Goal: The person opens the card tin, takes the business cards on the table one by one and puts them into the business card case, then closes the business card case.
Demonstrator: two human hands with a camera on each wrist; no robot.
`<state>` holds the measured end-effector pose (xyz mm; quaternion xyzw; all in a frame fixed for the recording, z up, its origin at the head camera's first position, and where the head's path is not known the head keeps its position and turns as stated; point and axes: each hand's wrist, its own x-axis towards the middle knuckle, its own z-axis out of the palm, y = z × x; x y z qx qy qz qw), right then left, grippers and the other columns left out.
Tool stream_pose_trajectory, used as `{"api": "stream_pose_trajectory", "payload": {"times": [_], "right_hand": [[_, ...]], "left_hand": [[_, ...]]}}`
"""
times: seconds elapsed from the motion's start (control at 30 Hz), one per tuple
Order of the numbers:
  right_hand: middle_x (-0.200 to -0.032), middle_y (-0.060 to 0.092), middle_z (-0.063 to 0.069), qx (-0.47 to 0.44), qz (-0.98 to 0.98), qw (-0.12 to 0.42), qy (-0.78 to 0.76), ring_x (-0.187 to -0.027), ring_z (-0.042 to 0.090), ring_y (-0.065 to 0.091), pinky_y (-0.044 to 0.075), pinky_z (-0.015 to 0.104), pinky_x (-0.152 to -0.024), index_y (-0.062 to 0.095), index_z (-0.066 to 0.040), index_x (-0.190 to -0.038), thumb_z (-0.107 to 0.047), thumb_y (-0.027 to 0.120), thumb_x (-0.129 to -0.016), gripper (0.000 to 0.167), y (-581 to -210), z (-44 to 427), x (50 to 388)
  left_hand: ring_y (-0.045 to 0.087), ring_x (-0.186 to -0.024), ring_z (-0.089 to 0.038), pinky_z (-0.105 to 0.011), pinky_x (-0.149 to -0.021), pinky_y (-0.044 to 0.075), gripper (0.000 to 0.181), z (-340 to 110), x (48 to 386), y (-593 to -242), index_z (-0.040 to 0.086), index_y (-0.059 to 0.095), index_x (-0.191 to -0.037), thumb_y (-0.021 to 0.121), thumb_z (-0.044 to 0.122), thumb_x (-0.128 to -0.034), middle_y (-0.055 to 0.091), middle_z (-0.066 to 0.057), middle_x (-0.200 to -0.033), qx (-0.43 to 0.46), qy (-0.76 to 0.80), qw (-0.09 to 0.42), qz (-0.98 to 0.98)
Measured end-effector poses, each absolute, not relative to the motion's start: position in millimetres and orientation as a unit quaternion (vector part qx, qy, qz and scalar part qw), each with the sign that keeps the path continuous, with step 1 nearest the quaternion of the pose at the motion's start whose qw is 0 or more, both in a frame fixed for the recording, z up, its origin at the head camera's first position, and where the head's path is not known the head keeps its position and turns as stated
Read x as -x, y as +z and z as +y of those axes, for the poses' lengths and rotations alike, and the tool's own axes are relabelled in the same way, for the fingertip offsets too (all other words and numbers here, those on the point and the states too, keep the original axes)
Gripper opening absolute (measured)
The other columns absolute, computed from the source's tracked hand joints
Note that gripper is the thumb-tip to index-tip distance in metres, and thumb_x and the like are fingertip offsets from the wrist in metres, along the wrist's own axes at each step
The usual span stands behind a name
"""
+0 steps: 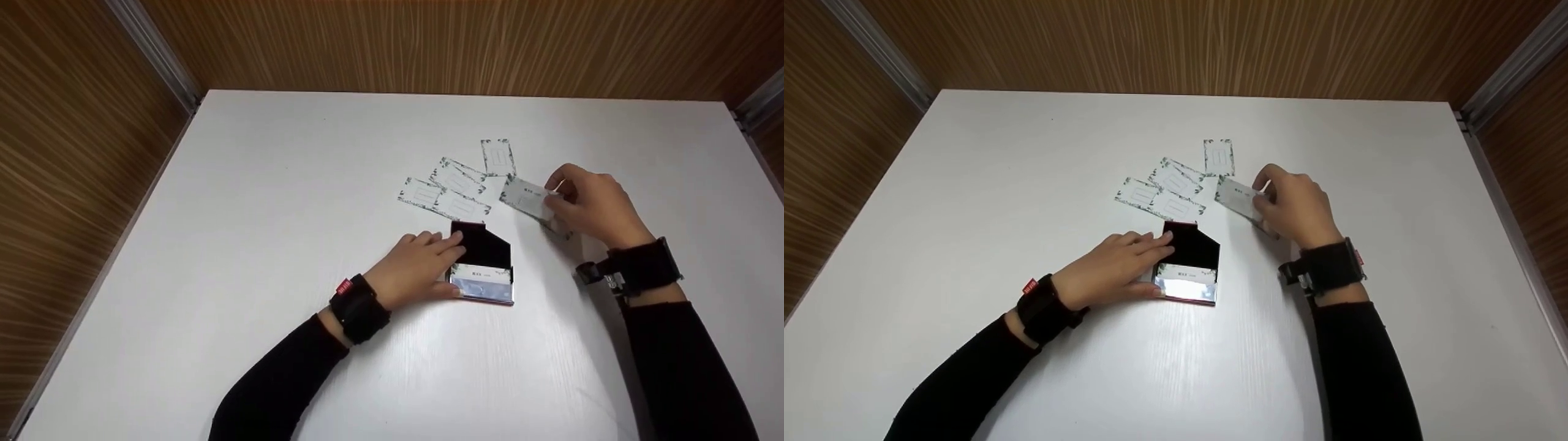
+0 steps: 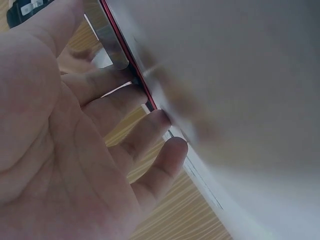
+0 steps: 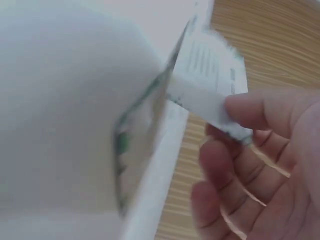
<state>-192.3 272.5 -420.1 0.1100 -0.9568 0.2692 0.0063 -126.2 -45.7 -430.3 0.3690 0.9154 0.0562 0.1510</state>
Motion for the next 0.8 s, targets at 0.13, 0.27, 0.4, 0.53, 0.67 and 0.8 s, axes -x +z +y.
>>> {"api": "stream_pose_trajectory", "payload": {"times": [0.13,0.27,0.4,0.53,0.67,0.8], "right_hand": [[-0.084,0.072,0.005,-0.119,-0.948,0.028,0.293,-0.071,0.018,0.063,0.045,0.024,-0.057,0.066,-0.013,-0.105,-0.018,0.065,-0.093,0.013,-415,268,187],[-0.083,0.072,0.003,-0.133,-0.940,0.026,0.313,-0.069,0.018,0.064,0.048,0.023,-0.054,0.066,-0.013,-0.103,-0.014,0.068,-0.092,0.011,-411,262,182],[-0.082,0.072,0.003,-0.151,-0.931,0.021,0.332,-0.065,0.016,0.064,0.049,0.023,-0.051,0.067,-0.013,-0.101,-0.012,0.068,-0.092,0.010,-406,256,179],[-0.080,0.071,0.000,-0.173,-0.926,0.032,0.333,-0.065,0.014,0.062,0.047,0.020,-0.054,0.067,-0.014,-0.098,-0.011,0.068,-0.092,0.007,-404,250,177],[-0.079,0.070,-0.001,-0.197,-0.919,0.041,0.339,-0.066,0.013,0.062,0.047,0.018,-0.058,0.068,-0.012,-0.096,-0.011,0.067,-0.093,0.003,-404,246,177],[-0.080,0.070,-0.002,-0.199,-0.914,0.030,0.353,-0.063,0.015,0.064,0.049,0.021,-0.053,0.069,-0.012,-0.095,-0.010,0.068,-0.092,0.003,-407,242,175]], "left_hand": [[0.026,-0.150,-0.025,-0.048,-0.117,0.028,0.077,-46,126,-432,0.020,0.032,-0.157,0.055,0.059,-0.0948,0.020,0.002,-0.166,-0.367,0.059,0.156,0.915],[0.027,-0.150,-0.026,-0.048,-0.117,0.029,0.078,-46,125,-433,0.019,0.034,-0.157,0.056,0.060,-0.0942,0.021,0.002,-0.166,-0.365,0.066,0.156,0.915],[0.029,-0.149,-0.026,-0.046,-0.116,0.031,0.076,-47,124,-432,0.018,0.037,-0.155,0.057,0.059,-0.0938,0.022,0.001,-0.165,-0.366,0.069,0.146,0.916],[0.030,-0.148,-0.026,-0.046,-0.115,0.032,0.074,-49,124,-431,0.018,0.040,-0.153,0.058,0.058,-0.0939,0.023,0.000,-0.165,-0.370,0.071,0.141,0.916],[0.030,-0.148,-0.025,-0.046,-0.115,0.032,0.074,-49,124,-432,0.019,0.040,-0.153,0.057,0.059,-0.0937,0.023,0.001,-0.165,-0.368,0.067,0.144,0.916],[0.029,-0.148,-0.025,-0.046,-0.116,0.031,0.074,-50,122,-433,0.018,0.039,-0.153,0.057,0.059,-0.0939,0.022,0.001,-0.165,-0.366,0.071,0.153,0.915]]}}
